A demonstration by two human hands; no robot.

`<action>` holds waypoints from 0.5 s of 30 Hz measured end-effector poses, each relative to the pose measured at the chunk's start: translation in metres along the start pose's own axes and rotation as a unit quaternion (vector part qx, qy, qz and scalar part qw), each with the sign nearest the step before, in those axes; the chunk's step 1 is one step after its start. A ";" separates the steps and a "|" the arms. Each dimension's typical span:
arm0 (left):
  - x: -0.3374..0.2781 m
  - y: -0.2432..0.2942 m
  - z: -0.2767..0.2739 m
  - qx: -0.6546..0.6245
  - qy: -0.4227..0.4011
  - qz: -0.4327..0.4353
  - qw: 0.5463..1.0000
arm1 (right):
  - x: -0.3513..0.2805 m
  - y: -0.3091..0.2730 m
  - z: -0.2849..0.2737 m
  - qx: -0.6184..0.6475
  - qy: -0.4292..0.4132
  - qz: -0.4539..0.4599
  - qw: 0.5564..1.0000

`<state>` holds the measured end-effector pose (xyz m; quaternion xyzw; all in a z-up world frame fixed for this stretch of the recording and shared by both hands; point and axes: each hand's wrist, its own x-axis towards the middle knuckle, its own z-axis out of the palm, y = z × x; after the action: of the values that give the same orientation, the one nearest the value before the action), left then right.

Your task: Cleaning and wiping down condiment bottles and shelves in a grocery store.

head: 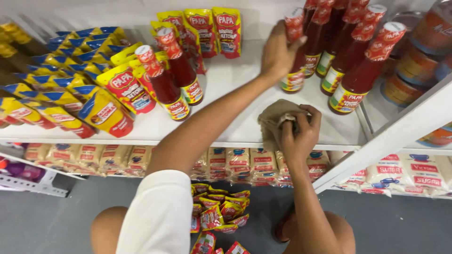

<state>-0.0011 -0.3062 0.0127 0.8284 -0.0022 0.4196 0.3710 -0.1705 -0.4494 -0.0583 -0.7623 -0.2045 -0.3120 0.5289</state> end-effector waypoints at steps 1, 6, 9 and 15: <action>0.006 -0.004 -0.016 0.032 -0.025 -0.008 0.999 | 0.000 0.001 0.000 -0.004 -0.002 0.002 1.000; 0.020 -0.043 -0.091 0.133 -0.007 0.040 0.990 | -0.004 -0.004 -0.003 0.003 -0.022 0.021 1.000; 0.027 -0.065 -0.122 0.198 0.017 -0.010 0.980 | -0.004 -0.006 -0.002 0.003 -0.023 0.025 0.999; 0.046 -0.110 -0.154 0.212 0.068 -0.116 0.968 | -0.004 -0.001 -0.007 0.011 -0.042 0.057 0.997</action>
<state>-0.0436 -0.1181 0.0346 0.8521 0.2084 0.4203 0.2321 -0.1757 -0.4553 -0.0591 -0.7791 -0.1865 -0.2469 0.5452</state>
